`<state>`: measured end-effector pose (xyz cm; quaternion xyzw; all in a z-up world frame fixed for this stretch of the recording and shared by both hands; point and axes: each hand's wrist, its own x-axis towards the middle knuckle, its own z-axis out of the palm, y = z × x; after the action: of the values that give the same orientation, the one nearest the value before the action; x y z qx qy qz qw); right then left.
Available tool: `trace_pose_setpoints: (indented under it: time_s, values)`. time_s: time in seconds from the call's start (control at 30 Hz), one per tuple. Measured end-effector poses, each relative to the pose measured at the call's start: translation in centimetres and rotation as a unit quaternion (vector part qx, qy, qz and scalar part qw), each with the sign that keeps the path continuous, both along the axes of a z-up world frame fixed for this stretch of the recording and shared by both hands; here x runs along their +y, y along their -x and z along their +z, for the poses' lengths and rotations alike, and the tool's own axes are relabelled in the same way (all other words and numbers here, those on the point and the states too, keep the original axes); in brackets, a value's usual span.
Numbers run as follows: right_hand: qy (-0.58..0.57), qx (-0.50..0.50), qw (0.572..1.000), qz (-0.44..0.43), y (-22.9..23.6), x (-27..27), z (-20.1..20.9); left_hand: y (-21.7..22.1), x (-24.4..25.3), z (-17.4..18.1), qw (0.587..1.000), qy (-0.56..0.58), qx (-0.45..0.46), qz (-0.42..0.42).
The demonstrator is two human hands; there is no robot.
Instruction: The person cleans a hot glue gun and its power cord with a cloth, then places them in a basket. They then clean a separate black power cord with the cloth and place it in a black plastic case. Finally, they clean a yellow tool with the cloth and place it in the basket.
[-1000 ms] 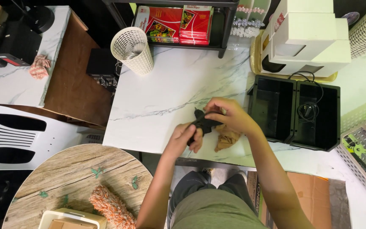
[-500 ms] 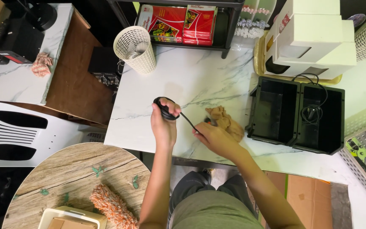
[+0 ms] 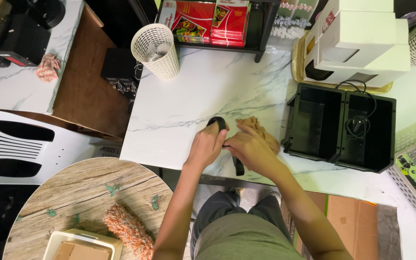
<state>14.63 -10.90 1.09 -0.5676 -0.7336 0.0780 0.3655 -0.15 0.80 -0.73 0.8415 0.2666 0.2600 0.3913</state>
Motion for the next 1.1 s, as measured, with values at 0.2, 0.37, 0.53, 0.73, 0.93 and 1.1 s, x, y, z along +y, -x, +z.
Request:
trace_pose_setpoints:
  time_s: [0.2,0.37,0.53,0.73,0.93,1.1]
  values:
    - [0.090,0.011,0.996,-0.025,-1.1,0.2,-1.4,-0.6,0.5,-4.1,0.992,-0.081,0.082,-0.055]
    - [0.124,0.102,0.986,-0.039,-2.7,0.1,0.4,-0.9,0.1,-0.8,0.988,-0.003,0.107,-0.112]
    - [0.120,0.154,0.979,0.052,-5.0,-0.1,-1.1,-0.7,0.0,-1.0,0.975,0.020,0.146,-0.168]
    - [0.074,0.204,0.966,0.141,-4.7,-0.3,0.2,-0.4,-0.6,-2.3,0.917,0.308,0.094,-0.234]
    - [0.158,0.256,0.953,0.038,-3.1,-1.8,-0.4,-1.1,-1.2,-2.7,0.824,0.526,-0.034,-0.209]
    - [0.099,0.303,0.946,-0.053,-1.9,-2.7,-1.6,-2.0,-1.6,-3.6,0.817,0.552,-0.049,-0.156]
